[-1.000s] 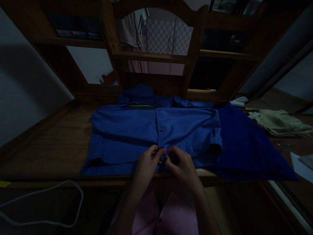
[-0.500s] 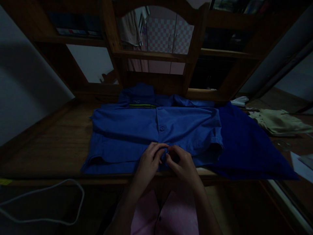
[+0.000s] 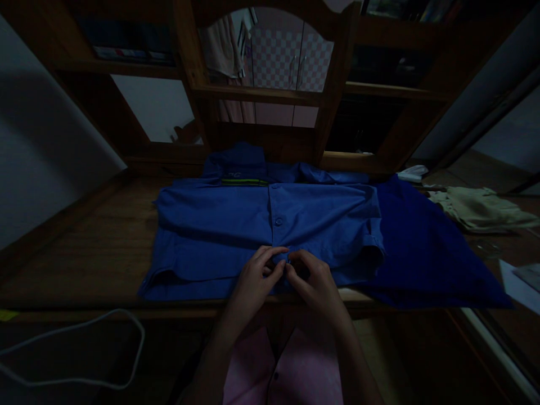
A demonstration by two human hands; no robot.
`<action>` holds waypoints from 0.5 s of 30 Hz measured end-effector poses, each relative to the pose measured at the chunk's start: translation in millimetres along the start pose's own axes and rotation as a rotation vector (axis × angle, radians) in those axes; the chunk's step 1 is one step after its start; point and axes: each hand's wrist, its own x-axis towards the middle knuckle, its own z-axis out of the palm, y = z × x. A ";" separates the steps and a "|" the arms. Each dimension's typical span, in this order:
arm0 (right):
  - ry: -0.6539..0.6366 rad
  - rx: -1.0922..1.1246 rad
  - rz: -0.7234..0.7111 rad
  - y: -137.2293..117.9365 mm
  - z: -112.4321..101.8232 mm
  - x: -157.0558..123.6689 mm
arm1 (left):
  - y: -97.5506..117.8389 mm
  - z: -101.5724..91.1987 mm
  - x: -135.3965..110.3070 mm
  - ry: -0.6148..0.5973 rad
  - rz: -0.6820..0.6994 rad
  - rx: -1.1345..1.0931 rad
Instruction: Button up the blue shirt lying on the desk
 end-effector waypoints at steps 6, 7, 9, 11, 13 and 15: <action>0.005 -0.001 0.003 -0.7 -0.2 -0.1 | -2.9 -1.2 -0.2 -0.018 0.009 -0.015; 0.005 0.001 0.004 -0.9 -0.4 -0.3 | -3.1 -1.7 -0.1 -0.028 0.008 -0.020; 0.007 0.003 0.007 -1.1 -0.9 -0.5 | -3.0 -2.3 -0.2 -0.038 0.009 -0.029; 0.008 0.000 0.011 -0.8 -1.3 -0.6 | -2.7 -2.3 -0.6 -0.037 0.012 -0.033; 0.006 -0.001 0.010 0.0 -1.4 -0.7 | -2.2 -1.6 -1.2 -0.029 0.014 -0.032; 0.004 -0.001 0.011 0.9 -1.2 -0.7 | -2.0 -1.0 -1.6 -0.023 0.017 -0.022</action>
